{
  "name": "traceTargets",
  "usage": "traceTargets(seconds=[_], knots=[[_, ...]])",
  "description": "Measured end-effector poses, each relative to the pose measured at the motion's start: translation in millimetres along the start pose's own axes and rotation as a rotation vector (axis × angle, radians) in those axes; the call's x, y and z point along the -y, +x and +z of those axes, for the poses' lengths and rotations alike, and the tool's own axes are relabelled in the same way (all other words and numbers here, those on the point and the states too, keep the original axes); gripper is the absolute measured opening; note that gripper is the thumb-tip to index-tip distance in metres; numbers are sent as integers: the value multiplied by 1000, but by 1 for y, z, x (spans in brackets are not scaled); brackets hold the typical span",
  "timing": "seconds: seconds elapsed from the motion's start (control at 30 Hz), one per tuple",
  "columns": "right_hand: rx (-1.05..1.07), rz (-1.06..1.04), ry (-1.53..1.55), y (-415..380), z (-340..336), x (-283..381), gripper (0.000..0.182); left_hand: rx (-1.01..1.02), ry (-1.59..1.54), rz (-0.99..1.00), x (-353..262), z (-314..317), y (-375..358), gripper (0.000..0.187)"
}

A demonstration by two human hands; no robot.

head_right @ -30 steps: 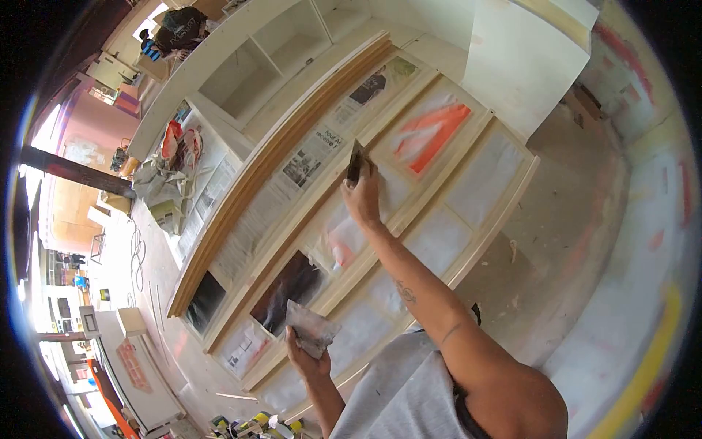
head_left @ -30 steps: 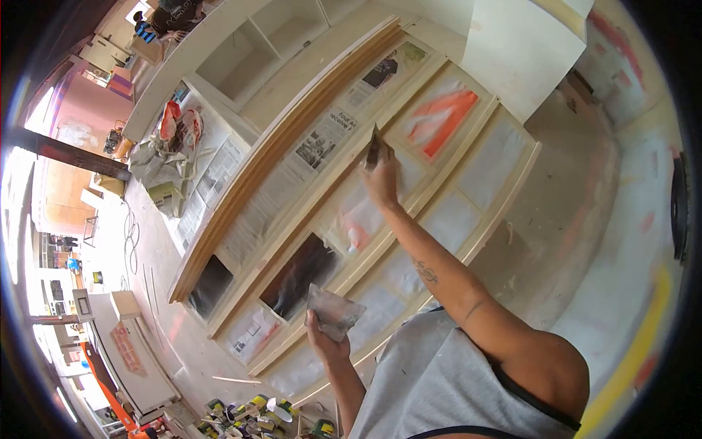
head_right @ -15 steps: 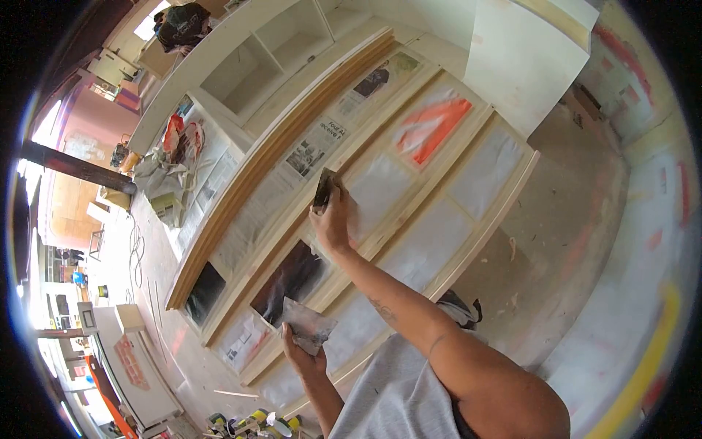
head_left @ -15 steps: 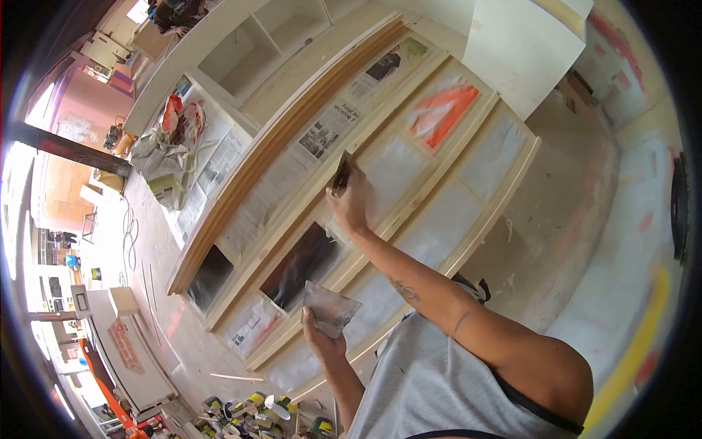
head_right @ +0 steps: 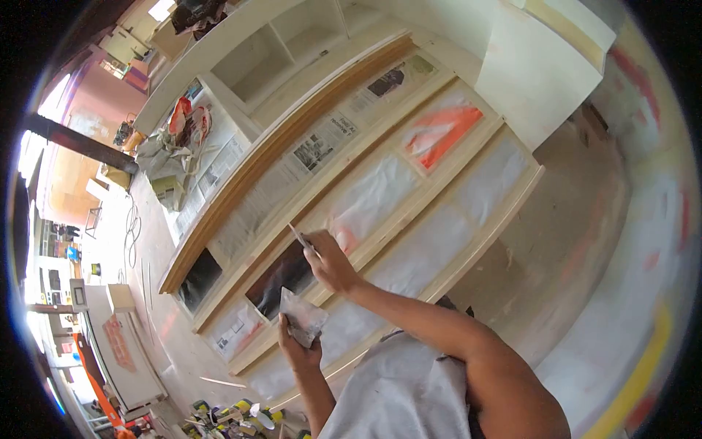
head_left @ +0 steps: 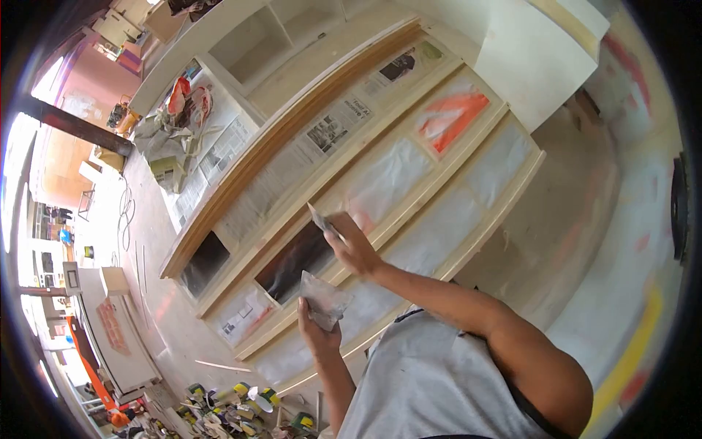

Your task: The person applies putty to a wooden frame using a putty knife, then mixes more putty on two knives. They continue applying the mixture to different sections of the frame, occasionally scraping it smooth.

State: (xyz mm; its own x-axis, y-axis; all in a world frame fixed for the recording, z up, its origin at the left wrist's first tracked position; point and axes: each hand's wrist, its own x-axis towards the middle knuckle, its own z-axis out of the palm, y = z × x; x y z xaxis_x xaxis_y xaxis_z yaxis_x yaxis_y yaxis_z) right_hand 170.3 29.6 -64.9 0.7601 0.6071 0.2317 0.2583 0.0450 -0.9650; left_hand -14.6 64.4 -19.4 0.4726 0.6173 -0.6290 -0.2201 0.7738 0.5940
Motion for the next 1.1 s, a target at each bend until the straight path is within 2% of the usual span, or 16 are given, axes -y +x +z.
traceTargets(seconds=[0.07, 0.13, 0.17, 0.2, 0.23, 0.27, 0.3, 0.33, 0.37, 0.4, 0.43, 0.6, 0.67, 0.83, 0.97, 1.1], knots=[[89, -80, 92, -18, -30, 52, 32, -47, -46, -34, 4, -4, 5, 31], [220, -287, 93, -31, -52, 82, 39, 391, -466, -352, 9, -15, 19, 30], [303, -380, 86, -40, -59, 87, 45, 252, -474, -359, 7, 10, 12, 26], [467, -403, 34, -49, -71, 86, 63, 155, -344, -276, 13, 28, 12, 25], [470, -405, 36, -51, -74, 77, 63, 61, -210, -195, 18, 39, 12, 24], [390, -365, 1, -53, -73, 60, 62, 138, -181, -248, 16, 30, 17, 28], [307, -325, -38, -54, -77, 50, 61, 142, 0, -140, 14, 35, 13, 32], [481, -205, -261, -35, -101, 62, 54, 231, 35, -127, 7, 40, 5, 35], [514, -231, -395, -24, -115, 35, 51, 318, 66, -112, 1, 45, -3, 38], [394, -283, -331, -9, -129, 28, 49, 317, 67, -115, -2, 48, -8, 38], [147, -82, -130, -1, -137, 22, 44, 388, 83, -69, -4, 50, -12, 41], [-533, -11, -298, 87, -183, -71, 46, 466, 80, -32, 9, 50, -7, 43], [-600, 8, -370, 113, -191, -91, 46, 301, 29, -14, 13, 51, -7, 44], [-640, 54, -523, 131, -176, -95, 49, 301, 33, -11, 10, 19, -4, 44], [-598, 68, -438, 130, -151, -87, 52, 216, -8, -1, 4, 10, -7, 42], [-642, -69, -487, 121, -119, -92, 57, 153, -32, 1, 5, -4, -3, 38]])
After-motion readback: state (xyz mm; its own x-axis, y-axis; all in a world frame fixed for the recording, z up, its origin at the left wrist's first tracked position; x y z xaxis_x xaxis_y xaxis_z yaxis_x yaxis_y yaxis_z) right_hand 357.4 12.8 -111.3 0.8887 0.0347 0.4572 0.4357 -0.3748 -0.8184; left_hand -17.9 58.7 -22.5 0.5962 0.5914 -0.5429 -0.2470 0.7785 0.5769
